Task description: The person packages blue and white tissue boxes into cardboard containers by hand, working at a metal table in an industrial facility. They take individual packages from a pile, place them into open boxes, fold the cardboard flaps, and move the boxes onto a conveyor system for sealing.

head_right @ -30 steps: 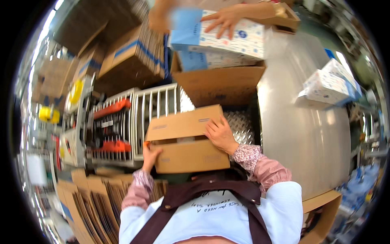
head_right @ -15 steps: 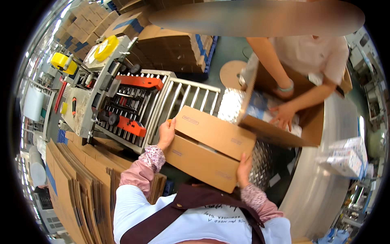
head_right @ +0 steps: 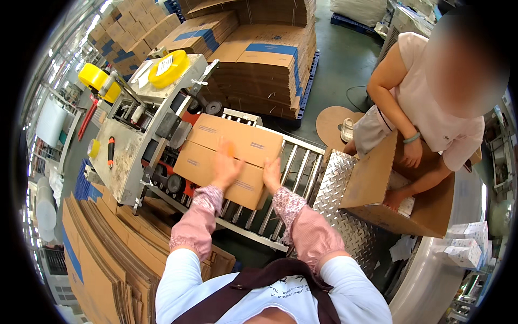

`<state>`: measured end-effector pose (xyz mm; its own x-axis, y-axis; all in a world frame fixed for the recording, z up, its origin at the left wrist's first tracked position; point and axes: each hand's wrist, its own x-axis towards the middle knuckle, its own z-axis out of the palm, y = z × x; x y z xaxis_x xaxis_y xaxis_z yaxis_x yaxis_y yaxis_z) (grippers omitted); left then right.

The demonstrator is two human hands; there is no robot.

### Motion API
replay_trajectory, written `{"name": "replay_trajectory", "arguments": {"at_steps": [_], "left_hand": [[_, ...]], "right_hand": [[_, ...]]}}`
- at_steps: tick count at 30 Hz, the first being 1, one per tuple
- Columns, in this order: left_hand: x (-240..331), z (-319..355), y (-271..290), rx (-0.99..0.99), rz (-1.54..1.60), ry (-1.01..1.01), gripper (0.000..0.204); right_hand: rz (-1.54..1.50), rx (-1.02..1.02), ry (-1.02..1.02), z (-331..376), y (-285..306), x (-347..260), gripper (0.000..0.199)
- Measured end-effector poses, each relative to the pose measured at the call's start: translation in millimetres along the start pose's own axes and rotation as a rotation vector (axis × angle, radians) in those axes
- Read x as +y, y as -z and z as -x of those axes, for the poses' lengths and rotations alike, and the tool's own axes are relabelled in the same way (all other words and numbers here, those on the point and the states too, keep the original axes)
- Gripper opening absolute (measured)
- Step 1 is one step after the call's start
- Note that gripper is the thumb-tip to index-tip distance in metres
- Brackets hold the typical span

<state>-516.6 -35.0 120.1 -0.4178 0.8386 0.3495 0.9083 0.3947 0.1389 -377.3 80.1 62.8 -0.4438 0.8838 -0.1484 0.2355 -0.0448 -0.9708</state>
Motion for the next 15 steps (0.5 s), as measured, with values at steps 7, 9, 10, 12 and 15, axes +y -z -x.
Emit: {"name": "replay_trajectory", "arguments": {"at_steps": [7, 9, 10, 12, 15], "left_hand": [[25, 21, 10, -0.091, 0.098, -0.147, 0.062], [24, 21, 13, -0.017, -0.024, -0.214, 0.056], [43, 31, 14, -0.104, -0.043, -0.268, 0.055], [121, 59, 20, -0.334, 0.095, -0.415, 0.056], [221, 115, 49, -0.703, 0.545, -0.559, 0.059]], "right_hand": [[0.297, -0.445, 0.369, 75, 70, -3, 0.05], [0.402, -0.27, 0.523, 102, 93, -23, 0.066], [0.468, -0.295, 0.581, 110, 114, -38, 0.074], [0.685, -0.306, 0.759, 123, 159, -34, 0.066], [0.859, -0.773, 0.347, 158, 228, -23, 0.034]]}}
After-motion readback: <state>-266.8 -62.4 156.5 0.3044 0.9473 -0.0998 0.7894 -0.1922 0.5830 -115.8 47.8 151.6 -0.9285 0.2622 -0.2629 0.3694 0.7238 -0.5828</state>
